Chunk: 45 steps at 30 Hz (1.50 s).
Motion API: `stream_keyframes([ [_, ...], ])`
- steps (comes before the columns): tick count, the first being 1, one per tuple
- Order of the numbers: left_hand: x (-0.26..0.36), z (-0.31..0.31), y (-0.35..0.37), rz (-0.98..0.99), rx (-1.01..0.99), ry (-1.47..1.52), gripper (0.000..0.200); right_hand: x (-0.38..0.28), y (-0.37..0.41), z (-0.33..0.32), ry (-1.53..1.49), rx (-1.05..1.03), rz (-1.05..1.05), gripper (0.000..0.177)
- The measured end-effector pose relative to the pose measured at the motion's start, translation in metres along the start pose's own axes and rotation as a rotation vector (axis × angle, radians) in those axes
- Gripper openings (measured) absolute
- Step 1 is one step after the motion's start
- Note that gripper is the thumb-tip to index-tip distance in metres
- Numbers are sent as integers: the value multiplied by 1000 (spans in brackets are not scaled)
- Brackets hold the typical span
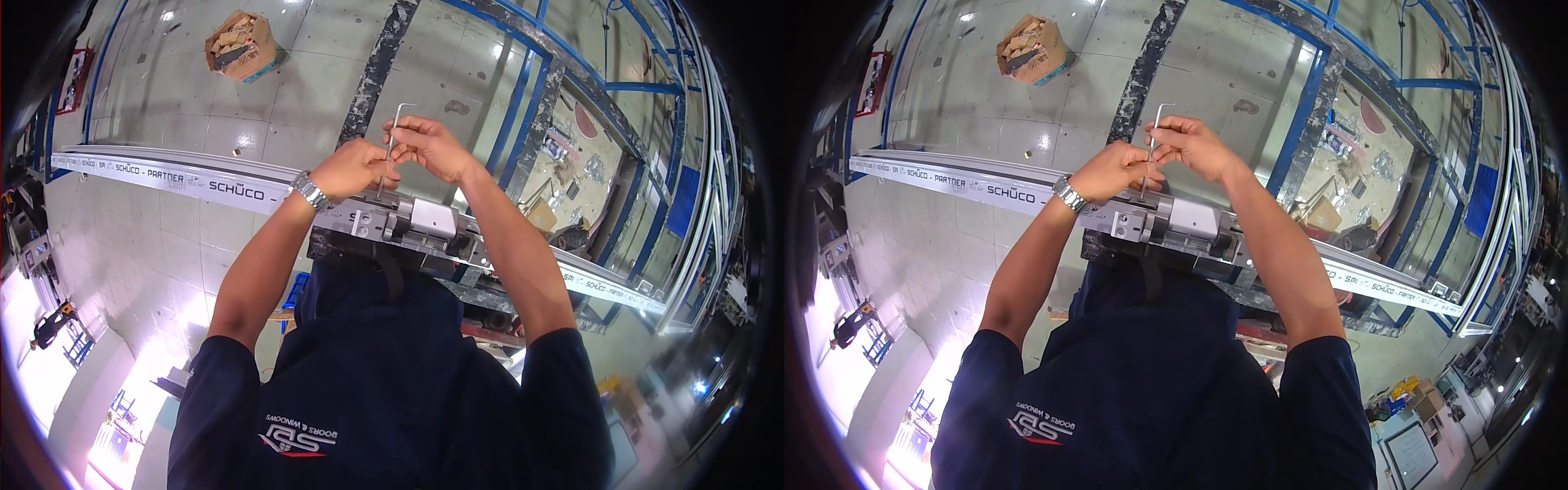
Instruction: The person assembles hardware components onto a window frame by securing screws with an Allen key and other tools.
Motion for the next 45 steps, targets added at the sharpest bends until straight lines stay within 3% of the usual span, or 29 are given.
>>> stream_keyframes([
  [6,10,-4,-1,13,9,-520,22,3,-6,-5,35,17,-3,21],
  [10,-1,0,-2,25,1,-146,22,-3,3,2,-61,-26,9,19],
  [12,-1,1,-4,7,-42,-9,23,-2,-3,-2,82,39,-44,18],
  [15,11,-5,-3,89,14,-491,24,-1,-6,-3,238,134,-75,18],
  [21,10,-2,-1,51,14,-116,29,-7,3,8,29,52,-29,20],
  [24,11,-4,-4,133,-39,-454,25,-1,-8,0,177,119,-69,20],
  [28,14,-2,-3,52,40,-328,24,-5,-2,6,262,169,-74,19],
  [31,7,0,-3,108,24,-241,22,-8,5,13,-81,57,-30,18],
  [37,7,-1,-1,50,33,-366,21,-2,-7,2,280,186,-104,20],
  [41,-2,-2,-3,13,73,-217,23,-12,10,14,-5,83,-18,16],
  [45,5,-3,1,15,9,-264,24,-8,-3,5,141,129,-96,17],
])
Point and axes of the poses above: each hand's wrist, its own y-axis away from the middle knuckle, its own z-axis out of the palm, x = y × z, the point moved 4 cm from there along -y, towards the middle knuckle, and after that the axes turned 14 degrees about x, right-handed, at the moved point
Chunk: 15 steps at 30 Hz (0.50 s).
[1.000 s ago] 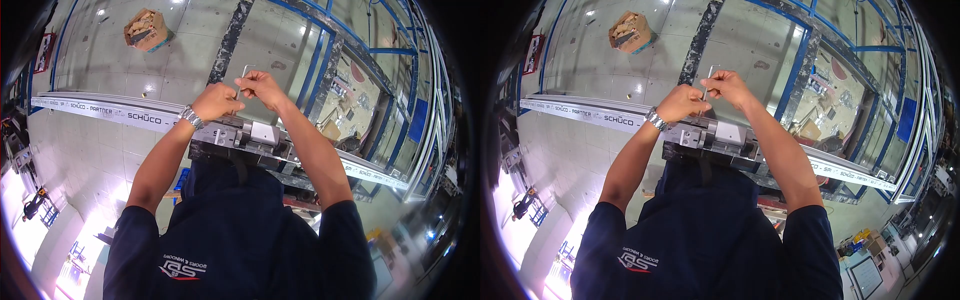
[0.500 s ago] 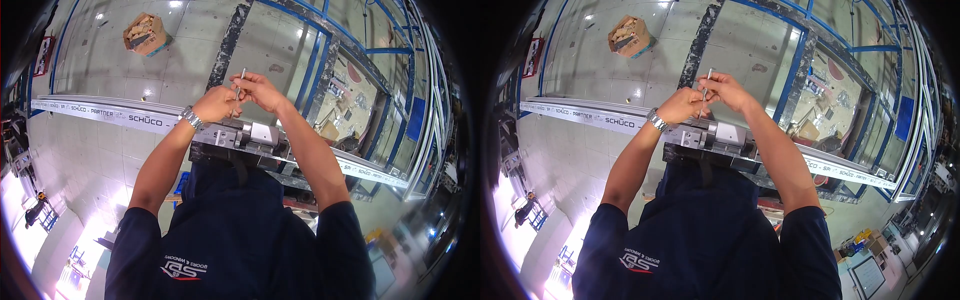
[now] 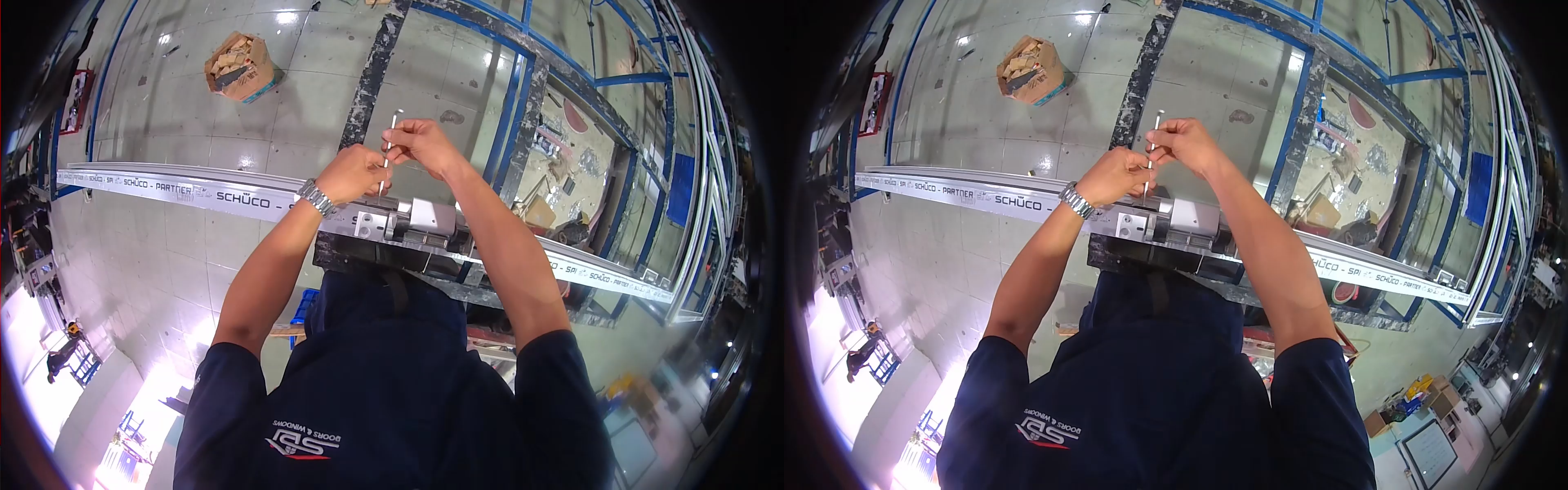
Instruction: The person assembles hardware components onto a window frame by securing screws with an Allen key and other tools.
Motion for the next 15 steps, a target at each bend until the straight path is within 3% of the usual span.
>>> stream_keyframes([
  [6,-6,1,0,-89,-43,71,25,-3,2,5,102,77,-31,16],
  [10,16,-1,-3,-104,2,14,26,-7,-1,-2,-106,20,-29,19],
  [15,73,45,-28,41,-5,-40,26,-39,28,-70,-76,47,-147,22],
])
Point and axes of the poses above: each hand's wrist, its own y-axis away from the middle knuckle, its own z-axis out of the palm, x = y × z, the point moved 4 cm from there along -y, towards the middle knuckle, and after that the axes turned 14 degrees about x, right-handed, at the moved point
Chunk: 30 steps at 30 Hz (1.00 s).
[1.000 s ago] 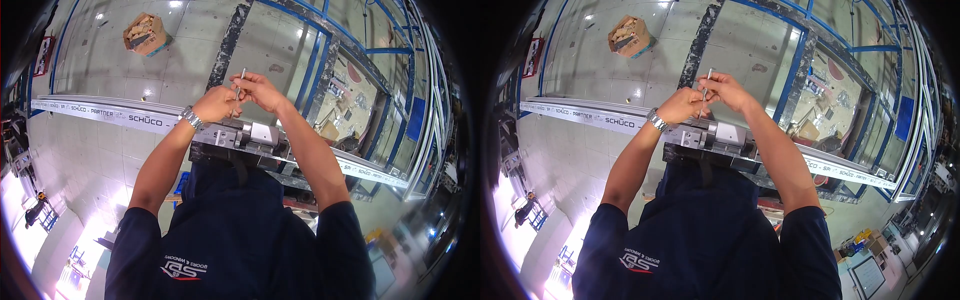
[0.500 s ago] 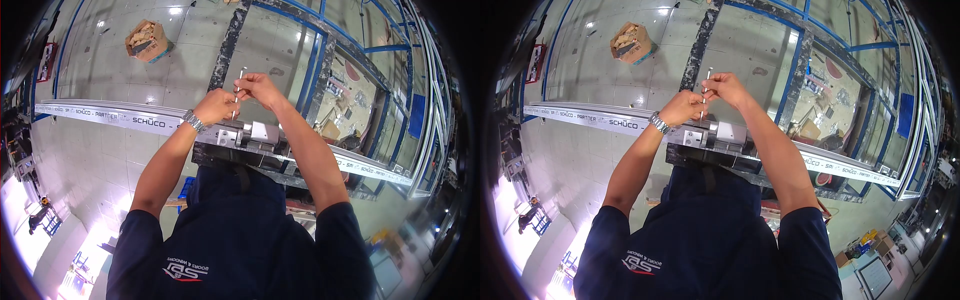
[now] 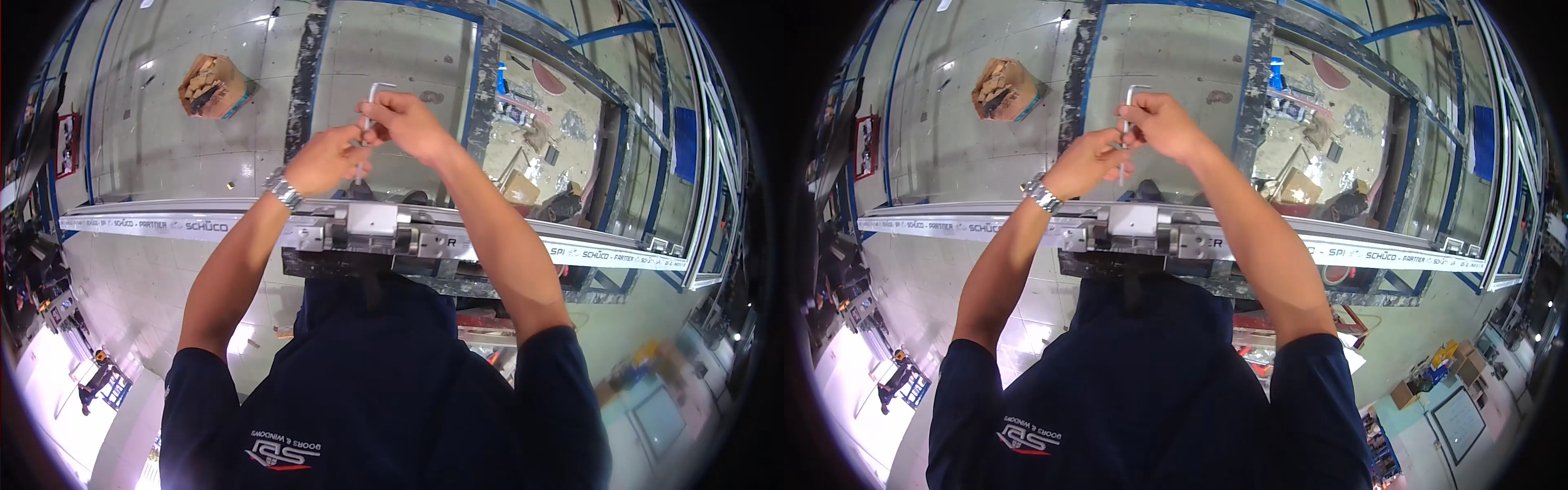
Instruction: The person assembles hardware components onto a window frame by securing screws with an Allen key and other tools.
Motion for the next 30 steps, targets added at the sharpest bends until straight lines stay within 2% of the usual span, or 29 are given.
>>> stream_keyframes([
  [1,5,18,-8,41,-59,-58,27,-2,7,-18,19,5,-18,23],
  [4,4,65,-27,-116,-227,-3,29,8,25,-67,154,16,2,24],
  [8,-3,97,-34,-172,-377,10,29,34,38,-95,130,9,52,24],
  [15,-21,108,-42,-252,-378,30,24,55,34,-101,76,-25,60,27],
  [19,-20,108,-38,-300,-389,26,24,63,30,-102,-32,-120,184,26],
  [22,-19,108,-37,-310,-371,-15,26,60,29,-103,69,-115,160,25],
  [25,-15,109,-35,-323,-361,-94,29,62,21,-105,298,-21,128,25],
  [28,-18,113,-39,-317,-358,-52,30,65,21,-102,282,89,119,23],
  [30,-26,114,-42,-296,-408,9,30,57,27,-99,32,78,191,22],
])
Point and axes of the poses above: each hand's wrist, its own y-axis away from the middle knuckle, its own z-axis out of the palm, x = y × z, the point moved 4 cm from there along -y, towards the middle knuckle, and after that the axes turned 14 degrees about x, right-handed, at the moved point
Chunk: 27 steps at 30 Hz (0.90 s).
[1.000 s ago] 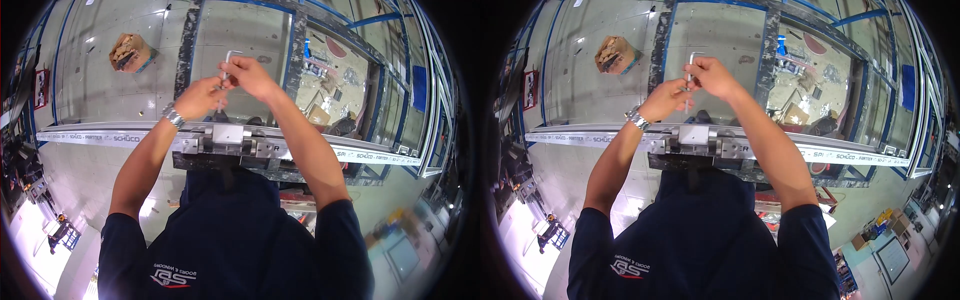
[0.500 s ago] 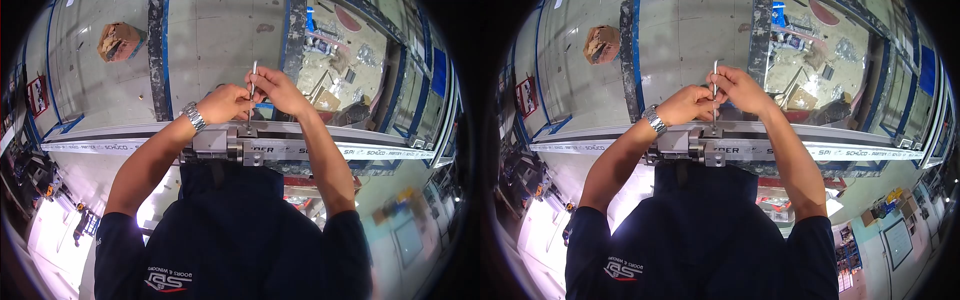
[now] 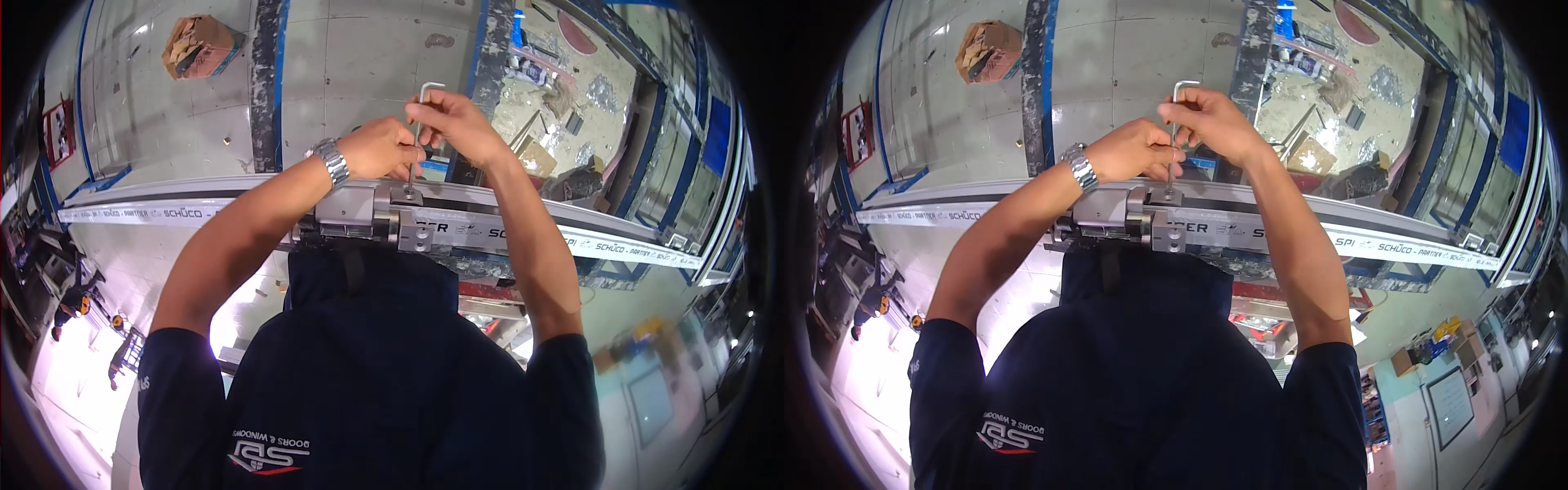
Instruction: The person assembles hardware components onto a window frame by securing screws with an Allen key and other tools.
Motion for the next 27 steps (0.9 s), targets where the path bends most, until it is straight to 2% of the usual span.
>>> stream_keyframes([
  [1,-2,-1,1,2,-16,53,30,-4,3,4,-122,-24,43,22],
  [3,-1,-2,2,12,-45,159,30,-1,-2,0,-15,-3,3,22],
  [6,0,-4,-2,86,-46,-67,30,3,-10,-3,151,60,-29,21],
  [8,-3,-4,-6,48,-65,-22,29,1,-6,0,211,86,-36,21],
  [11,-9,0,-13,62,-157,151,26,-3,3,9,-33,39,38,21],
  [12,-7,-1,-11,76,-166,125,26,2,2,7,-119,37,55,21],
  [16,1,-2,-6,83,-134,-26,23,12,-7,0,176,102,-1,16],
  [17,2,-2,-6,74,-110,-74,22,13,-5,0,108,110,23,16],
  [21,-9,2,-9,87,-154,214,22,2,11,9,-144,99,70,16],
  [22,-9,3,-8,100,-156,153,23,1,13,10,-202,85,71,16],
  [26,6,-4,0,91,-135,-52,26,15,1,-6,69,149,21,18],
  [27,8,-5,0,75,-125,-91,27,12,4,-3,9,131,40,17],
])
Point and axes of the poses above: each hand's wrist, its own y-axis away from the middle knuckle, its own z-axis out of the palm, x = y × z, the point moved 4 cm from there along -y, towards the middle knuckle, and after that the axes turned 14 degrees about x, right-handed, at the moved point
